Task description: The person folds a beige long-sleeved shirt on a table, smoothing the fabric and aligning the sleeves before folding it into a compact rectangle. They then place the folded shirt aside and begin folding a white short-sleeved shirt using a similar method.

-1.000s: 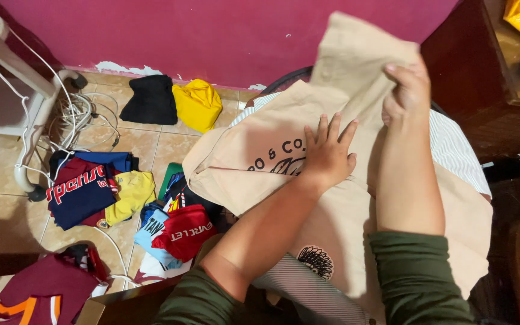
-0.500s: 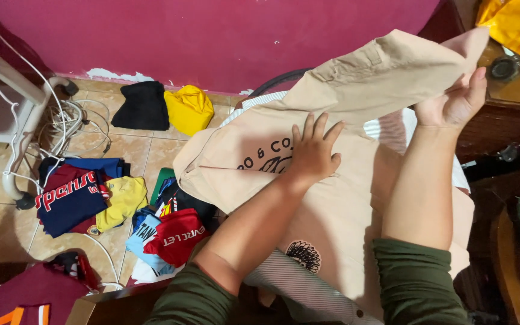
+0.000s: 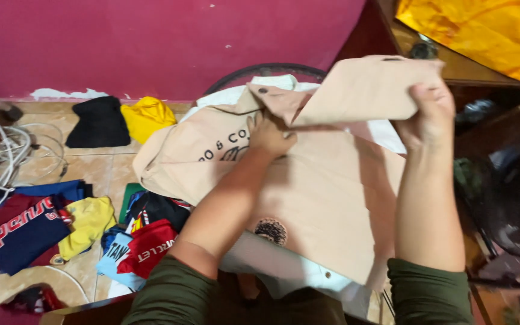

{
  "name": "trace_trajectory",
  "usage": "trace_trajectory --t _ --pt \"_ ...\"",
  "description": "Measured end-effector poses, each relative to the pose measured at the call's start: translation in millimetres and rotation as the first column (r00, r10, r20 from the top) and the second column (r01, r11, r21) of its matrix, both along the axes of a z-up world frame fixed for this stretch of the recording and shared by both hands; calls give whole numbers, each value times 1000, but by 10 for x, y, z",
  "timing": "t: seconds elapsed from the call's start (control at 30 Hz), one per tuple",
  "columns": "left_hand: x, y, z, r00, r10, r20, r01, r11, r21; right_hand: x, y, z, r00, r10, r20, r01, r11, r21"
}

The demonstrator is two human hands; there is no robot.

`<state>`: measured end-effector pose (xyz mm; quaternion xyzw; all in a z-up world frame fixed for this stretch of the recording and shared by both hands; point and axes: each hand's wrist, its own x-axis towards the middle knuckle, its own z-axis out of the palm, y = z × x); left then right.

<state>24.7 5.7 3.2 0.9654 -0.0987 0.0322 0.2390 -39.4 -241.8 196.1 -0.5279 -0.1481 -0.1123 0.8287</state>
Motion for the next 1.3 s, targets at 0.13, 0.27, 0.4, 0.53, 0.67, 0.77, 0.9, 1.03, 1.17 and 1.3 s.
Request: trace_trajectory --t 0.13,0.27,0.4,0.53,0.67,0.77,0.9,1.03,1.17,1.3 --pt "-111 35 109 989 -24 147 76 931 -357 -5 -248 -330 968 -240 73 250 935 -250" --pt "-260 -20 288 964 -187 191 266 600 -754 -279 -54 -228 944 -318 81 328 906 -268" --pt "-445 -65 438 923 -296 247 318 223 -921 -462 -185 -166 945 -315 93 327 926 -186" --pt "-506 91 613 888 -300 348 367 9 -930 -611 -309 -149 949 -255 185 281 951 -131" --pt "-712 107 833 823 -90 561 487 621 -614 -567 -330 -248 933 -256 255 343 849 -403" --pt "-833 -69 982 777 -68 626 445 762 -470 -582 -223 -396 955 -110 277 269 716 -644" --pt "-706 -39 1017 847 -110 520 362 836 -412 -721 -14 -248 971 40 234 147 673 -725" --pt "-578 112 1170 912 -192 363 316 892 -322 -633 -265 -200 970 240 40 -133 661 -739" --pt "-392 359 1373 902 -182 391 332 872 -359 -600 -554 -209 987 -158 -12 33 282 -959" --pt "-380 643 1954 874 -177 452 291 937 -195 -376 -1291 -994 928 -347 -136 -193 -135 -972"
